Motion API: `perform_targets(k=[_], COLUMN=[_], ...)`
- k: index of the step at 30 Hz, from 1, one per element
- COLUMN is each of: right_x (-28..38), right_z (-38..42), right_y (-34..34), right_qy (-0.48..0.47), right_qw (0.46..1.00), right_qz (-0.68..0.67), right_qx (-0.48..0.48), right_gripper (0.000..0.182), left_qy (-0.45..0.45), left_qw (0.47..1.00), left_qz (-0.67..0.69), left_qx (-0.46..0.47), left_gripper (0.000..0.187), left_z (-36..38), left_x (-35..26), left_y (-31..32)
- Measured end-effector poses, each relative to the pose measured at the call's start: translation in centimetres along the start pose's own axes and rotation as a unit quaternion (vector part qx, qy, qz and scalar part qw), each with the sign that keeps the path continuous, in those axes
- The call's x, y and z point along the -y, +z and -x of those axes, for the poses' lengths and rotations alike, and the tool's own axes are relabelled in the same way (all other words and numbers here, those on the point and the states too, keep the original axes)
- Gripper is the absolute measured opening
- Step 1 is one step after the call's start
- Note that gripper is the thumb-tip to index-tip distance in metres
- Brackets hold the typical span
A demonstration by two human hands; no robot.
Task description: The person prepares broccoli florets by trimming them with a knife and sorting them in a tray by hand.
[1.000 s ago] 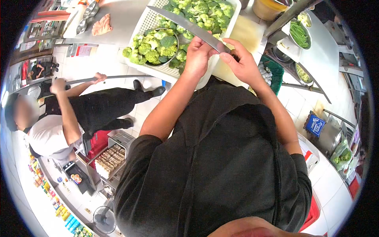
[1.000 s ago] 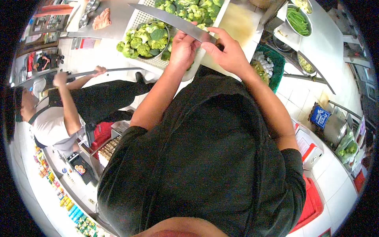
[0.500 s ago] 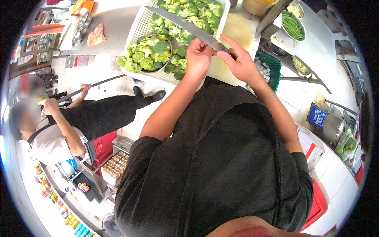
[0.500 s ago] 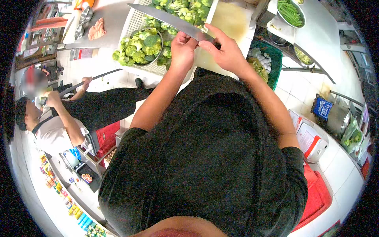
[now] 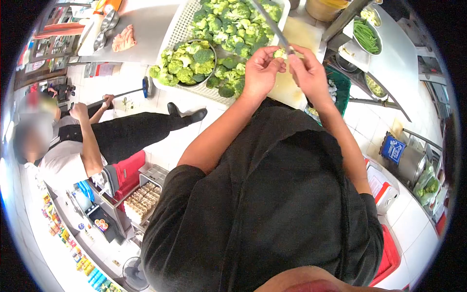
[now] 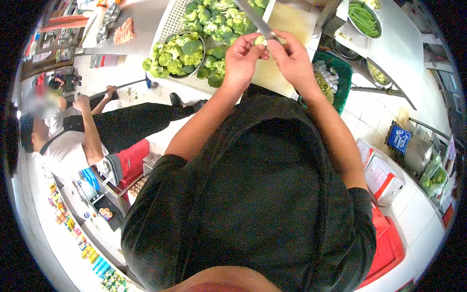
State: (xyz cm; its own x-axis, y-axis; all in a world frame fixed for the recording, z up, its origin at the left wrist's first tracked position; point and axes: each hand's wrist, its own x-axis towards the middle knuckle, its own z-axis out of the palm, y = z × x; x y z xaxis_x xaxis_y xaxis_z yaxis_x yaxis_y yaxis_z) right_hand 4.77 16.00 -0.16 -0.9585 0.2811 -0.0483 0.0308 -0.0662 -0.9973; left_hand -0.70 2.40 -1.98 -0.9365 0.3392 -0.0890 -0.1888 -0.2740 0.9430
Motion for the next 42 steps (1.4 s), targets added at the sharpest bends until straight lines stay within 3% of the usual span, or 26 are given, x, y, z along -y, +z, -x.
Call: perform_targets(k=[4, 6, 8, 12, 14, 17, 20, 26, 30, 31, 32, 34, 37, 42], right_x=[-0.1, -1.8, -3.0, -6.1, -9.4, -13.3, -15.5, -18.6, -21.3, -20.1, -20.7, -22.8, -21.7, -20.7], right_z=[1.6, 2.7, 4.1, 6.5, 7.6, 8.5, 9.1, 9.9, 11.1, 11.9, 11.8, 12.4, 13.6, 13.7], right_y=[-4.8, -7.7, -10.6, -14.4, -17.0, -19.9, -21.5, -22.7, -23.4, -22.9, -22.4, -22.6, -21.8, -20.3], right_qy=[0.027, 0.028, 0.042, 0.07, 0.081, 0.1, 0.158, 0.174, 0.184, 0.239, 0.223, 0.193, 0.249, 0.252], right_qw=[0.995, 0.995, 0.993, 0.98, 0.981, 0.983, 0.972, 0.967, 0.96, 0.947, 0.947, 0.954, 0.947, 0.944], right_qz=[0.069, 0.01, 0.036, 0.115, 0.11, 0.093, 0.105, 0.082, 0.081, 0.071, 0.073, 0.072, 0.029, 0.042], right_qx=[-0.066, -0.092, -0.101, -0.145, -0.14, -0.121, -0.138, -0.164, -0.196, -0.201, -0.219, -0.219, -0.202, -0.209], right_gripper=[0.038, 0.04, 0.044, 0.03, 0.021, 0.014, 0.015, 0.014, 0.035, 0.038, 0.037, 0.037, 0.038, 0.039], left_qy=[0.074, 0.131, 0.119, 0.09, 0.091, 0.123, 0.123, 0.114, 0.091, 0.075, 0.05, 0.087, 0.078, 0.07], left_qw=[0.979, 0.929, 0.884, 0.802, 0.772, 0.788, 0.804, 0.765, 0.744, 0.738, 0.733, 0.722, 0.715, 0.713], left_qz=[-0.188, -0.347, -0.451, -0.585, -0.617, -0.592, -0.579, -0.634, -0.662, -0.67, -0.679, -0.686, -0.694, -0.696], left_qx=[-0.012, -0.011, -0.007, 0.085, 0.12, 0.112, 0.054, 0.007, -0.014, -0.013, -0.02, -0.024, -0.036, -0.047], left_gripper=[0.028, 0.026, 0.028, 0.03, 0.03, 0.031, 0.033, 0.037, 0.035, 0.035, 0.034, 0.035, 0.036, 0.037], left_z=[0.7, 1.4, 2.5, 3.0, 3.0, 2.1, -0.2, -5.0, -5.2, -5.6, -5.3, -4.9, -5.0, -5.0], left_x=[-1.3, -2.6, -4.3, -4.0, -4.2, -4.4, -3.3, 1.0, 1.9, 1.7, 1.7, 1.9, 1.4, 1.9], left_y=[-4.6, -8.0, -10.1, -14.4, -14.7, -13.9, -12.6, -11.1, -9.8, -9.0, -9.1, -8.9, -8.4, -8.3])
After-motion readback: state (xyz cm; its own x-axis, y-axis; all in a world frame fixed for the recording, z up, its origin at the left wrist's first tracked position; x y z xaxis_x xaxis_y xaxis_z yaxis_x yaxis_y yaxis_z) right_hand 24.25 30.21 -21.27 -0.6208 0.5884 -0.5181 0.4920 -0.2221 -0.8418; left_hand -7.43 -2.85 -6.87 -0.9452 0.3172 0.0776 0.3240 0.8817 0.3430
